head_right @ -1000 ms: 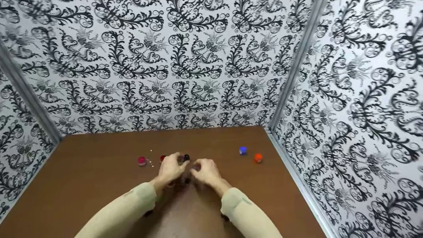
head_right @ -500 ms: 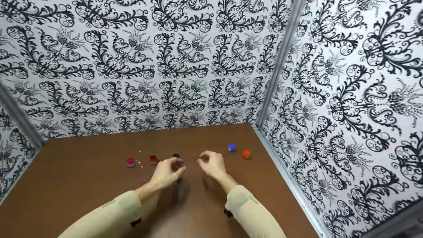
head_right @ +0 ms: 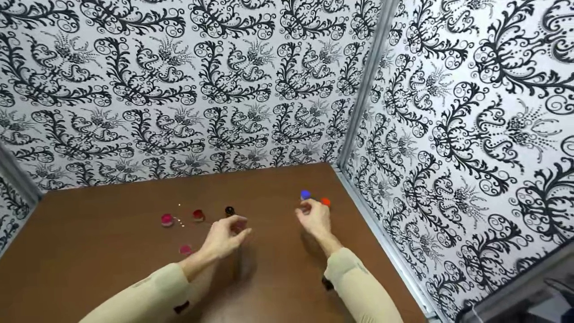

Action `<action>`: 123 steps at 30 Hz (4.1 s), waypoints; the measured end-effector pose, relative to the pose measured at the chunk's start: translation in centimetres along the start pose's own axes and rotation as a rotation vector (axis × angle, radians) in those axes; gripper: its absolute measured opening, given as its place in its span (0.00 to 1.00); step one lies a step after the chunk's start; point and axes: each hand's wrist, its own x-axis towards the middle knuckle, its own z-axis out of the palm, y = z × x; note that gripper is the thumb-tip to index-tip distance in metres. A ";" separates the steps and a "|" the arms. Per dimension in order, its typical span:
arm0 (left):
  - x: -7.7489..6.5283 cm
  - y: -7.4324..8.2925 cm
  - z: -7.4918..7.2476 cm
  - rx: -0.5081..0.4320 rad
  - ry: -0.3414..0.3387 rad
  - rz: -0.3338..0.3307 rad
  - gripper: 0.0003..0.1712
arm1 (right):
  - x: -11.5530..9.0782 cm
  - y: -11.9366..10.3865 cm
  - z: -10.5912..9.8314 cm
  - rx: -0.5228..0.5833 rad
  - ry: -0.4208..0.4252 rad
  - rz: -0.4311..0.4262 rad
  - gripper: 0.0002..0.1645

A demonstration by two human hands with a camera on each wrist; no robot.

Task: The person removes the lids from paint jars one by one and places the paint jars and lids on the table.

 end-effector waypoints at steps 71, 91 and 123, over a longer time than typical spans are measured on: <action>1.1 0.7 7.1 0.113 -0.081 -0.011 0.15 | 6.7 14.4 3.7 -0.235 0.185 0.323 0.24; 1.7 1.2 6.7 0.075 -0.092 -0.053 0.16 | 4.3 8.3 1.2 -0.220 0.076 0.314 0.29; 4.8 3.3 3.9 -0.032 0.002 -0.010 0.14 | 1.9 2.1 1.1 0.114 0.102 0.125 0.20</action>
